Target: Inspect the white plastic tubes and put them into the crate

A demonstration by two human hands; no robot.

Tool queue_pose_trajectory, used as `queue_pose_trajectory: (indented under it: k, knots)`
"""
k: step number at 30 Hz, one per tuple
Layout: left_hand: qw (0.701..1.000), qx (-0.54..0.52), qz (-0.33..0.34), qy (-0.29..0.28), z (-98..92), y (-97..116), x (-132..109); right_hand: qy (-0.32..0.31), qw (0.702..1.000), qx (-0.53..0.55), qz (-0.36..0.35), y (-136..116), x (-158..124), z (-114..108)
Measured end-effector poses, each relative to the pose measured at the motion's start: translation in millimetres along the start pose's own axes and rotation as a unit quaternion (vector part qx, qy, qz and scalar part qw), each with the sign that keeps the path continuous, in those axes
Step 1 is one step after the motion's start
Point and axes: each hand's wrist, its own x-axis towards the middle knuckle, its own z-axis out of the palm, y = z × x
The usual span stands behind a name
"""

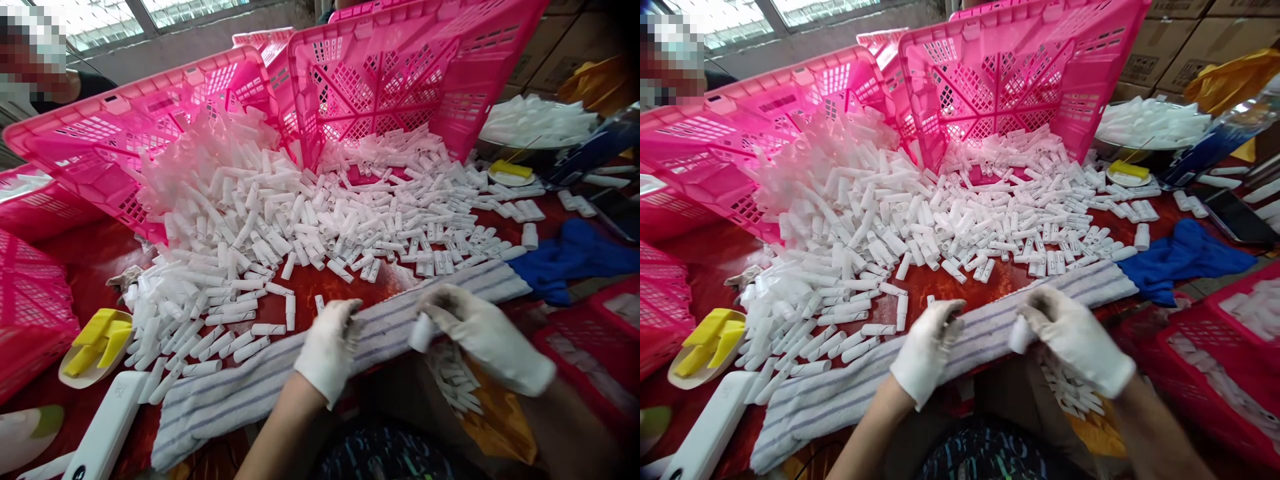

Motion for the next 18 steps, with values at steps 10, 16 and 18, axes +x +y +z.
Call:
queue_pose_trajectory:
  k: [10,16,18]
  knots:
    - [0.953,0.303,-0.009,-0.010,-15.9,-47.4,37.0,0.151,0.905,-0.377,-0.130,29.7,105.5,-28.5]
    - [0.987,-0.072,-0.064,0.132,5.6,-39.9,26.8,0.139,0.971,-0.111,-0.157,15.0,81.4,17.1]
    - [0.969,-0.193,-0.098,0.117,14.1,-26.9,22.9,0.135,0.979,0.063,-0.138,-0.6,61.6,37.0]
